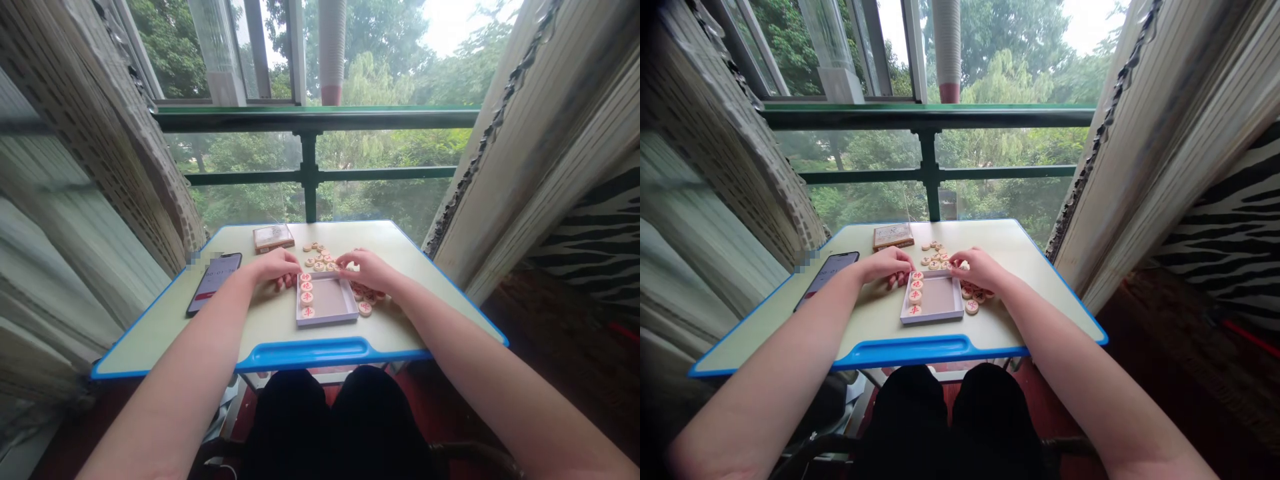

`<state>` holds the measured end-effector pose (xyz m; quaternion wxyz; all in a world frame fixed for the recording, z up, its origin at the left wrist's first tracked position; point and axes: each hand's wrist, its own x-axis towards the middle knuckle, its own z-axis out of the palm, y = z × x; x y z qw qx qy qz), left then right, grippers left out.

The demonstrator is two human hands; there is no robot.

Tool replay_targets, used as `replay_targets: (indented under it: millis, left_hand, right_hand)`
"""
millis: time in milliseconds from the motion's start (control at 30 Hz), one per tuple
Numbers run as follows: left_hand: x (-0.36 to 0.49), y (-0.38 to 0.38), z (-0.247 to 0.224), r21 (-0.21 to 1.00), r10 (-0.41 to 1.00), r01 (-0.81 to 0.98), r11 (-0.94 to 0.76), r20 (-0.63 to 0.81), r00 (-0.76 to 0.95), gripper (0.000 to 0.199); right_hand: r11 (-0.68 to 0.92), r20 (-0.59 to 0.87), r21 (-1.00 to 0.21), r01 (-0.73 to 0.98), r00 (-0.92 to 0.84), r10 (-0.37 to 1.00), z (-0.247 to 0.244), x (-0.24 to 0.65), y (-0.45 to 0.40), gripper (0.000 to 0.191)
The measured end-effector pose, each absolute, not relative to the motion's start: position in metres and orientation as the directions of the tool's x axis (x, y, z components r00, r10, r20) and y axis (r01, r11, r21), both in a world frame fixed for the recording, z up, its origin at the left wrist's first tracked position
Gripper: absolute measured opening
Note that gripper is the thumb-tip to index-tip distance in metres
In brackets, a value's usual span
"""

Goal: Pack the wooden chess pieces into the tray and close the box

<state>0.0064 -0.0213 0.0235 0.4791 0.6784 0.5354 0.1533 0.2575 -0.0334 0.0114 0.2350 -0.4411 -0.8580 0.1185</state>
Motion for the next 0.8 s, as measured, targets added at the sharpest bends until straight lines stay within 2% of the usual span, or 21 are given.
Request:
replay_targets:
  millis: [200,333,467,800]
  left_hand:
    - [0.006,-0.022,0.023,0.816,0.876,0.577,0.032,-0.301,0.378,0.015]
    - [0.007,-0.022,0.022,0.796,0.888,0.605,0.025,-0.296,0.353,0.011]
    - [0.008,-0.02,0.02,0.773,0.896,0.634,0.025,-0.298,0.329,0.01]
    - [0.005,-0.014,0.011,0.761,0.917,0.649,-0.017,-0.247,0.314,0.005]
  right_hand:
    - [0.54,0.335,-0.41,0.735,-0.429,0.839,0.019,0.26,-0.038,0.022]
    - [0.388,0.353,-0.396,0.832,-0.252,0.901,0.018,0.27,-0.03,0.026]
    - [0.213,0.276,-0.354,0.911,-0.116,0.954,0.012,0.281,-0.017,0.024]
    - [0.274,0.23,-0.294,0.916,-0.21,0.95,0.005,0.287,-0.008,0.023]
